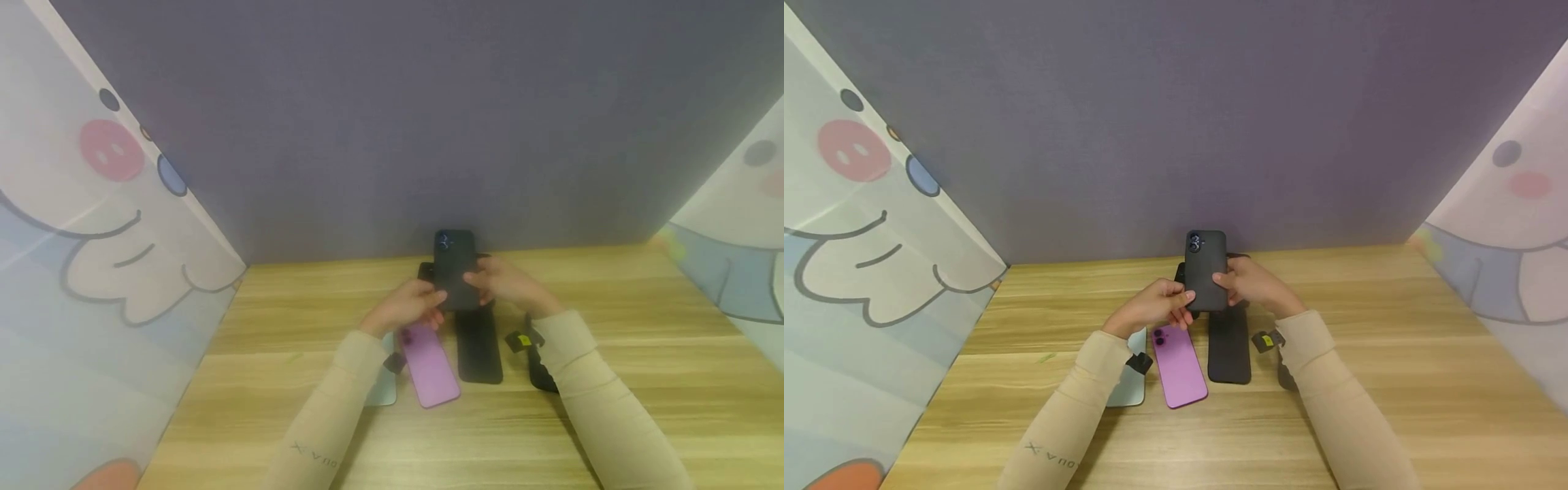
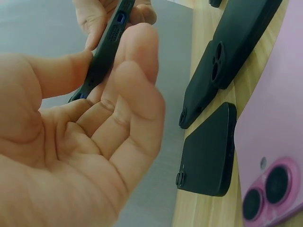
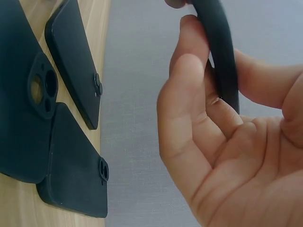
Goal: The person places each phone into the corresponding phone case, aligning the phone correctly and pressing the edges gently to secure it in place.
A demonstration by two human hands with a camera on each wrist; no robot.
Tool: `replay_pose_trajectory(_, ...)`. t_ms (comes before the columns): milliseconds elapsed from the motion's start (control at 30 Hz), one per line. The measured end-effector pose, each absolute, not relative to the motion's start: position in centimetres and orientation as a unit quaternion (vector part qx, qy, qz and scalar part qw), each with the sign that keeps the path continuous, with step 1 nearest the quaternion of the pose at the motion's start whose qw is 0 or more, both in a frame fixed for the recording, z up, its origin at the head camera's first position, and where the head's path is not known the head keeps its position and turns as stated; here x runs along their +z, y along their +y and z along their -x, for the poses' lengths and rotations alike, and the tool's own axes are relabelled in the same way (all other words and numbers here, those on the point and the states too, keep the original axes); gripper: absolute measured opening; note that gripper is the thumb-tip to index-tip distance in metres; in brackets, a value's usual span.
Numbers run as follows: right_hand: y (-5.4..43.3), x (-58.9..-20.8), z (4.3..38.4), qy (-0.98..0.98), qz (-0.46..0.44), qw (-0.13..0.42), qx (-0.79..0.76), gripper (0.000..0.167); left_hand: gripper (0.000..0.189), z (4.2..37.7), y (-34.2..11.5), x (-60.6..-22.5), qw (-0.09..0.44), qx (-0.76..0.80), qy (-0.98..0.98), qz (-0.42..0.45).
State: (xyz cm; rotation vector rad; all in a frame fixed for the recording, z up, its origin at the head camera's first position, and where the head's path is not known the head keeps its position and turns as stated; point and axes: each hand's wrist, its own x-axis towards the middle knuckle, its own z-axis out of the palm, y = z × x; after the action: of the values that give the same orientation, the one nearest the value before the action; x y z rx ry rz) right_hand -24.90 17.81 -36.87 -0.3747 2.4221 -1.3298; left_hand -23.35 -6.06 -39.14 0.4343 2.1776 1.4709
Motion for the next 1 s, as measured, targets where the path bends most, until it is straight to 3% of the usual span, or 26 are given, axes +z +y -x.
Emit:
replay_pose_trajectory(233,17.8,-36.7,24.7,0.850,0.158,0.179,-0.470,0.069,0.032,23.5,-6.4,-39.0,0.224,0.521,0.808,-0.163)
replay_pose_trajectory(467,17.6,-36.9,24.9,0.833,0.193,0.192,-0.481,0.043,0.037,23.7,-6.7,-38.8,0.184,0.519,0.822,-0.146)
replay_pose_trajectory(1000,16.8,-37.3,24.5,0.816,0.213,0.223,-0.489,0.039,0.042,24.2,-6.6,-38.6,0.077,0.577,0.811,-0.057)
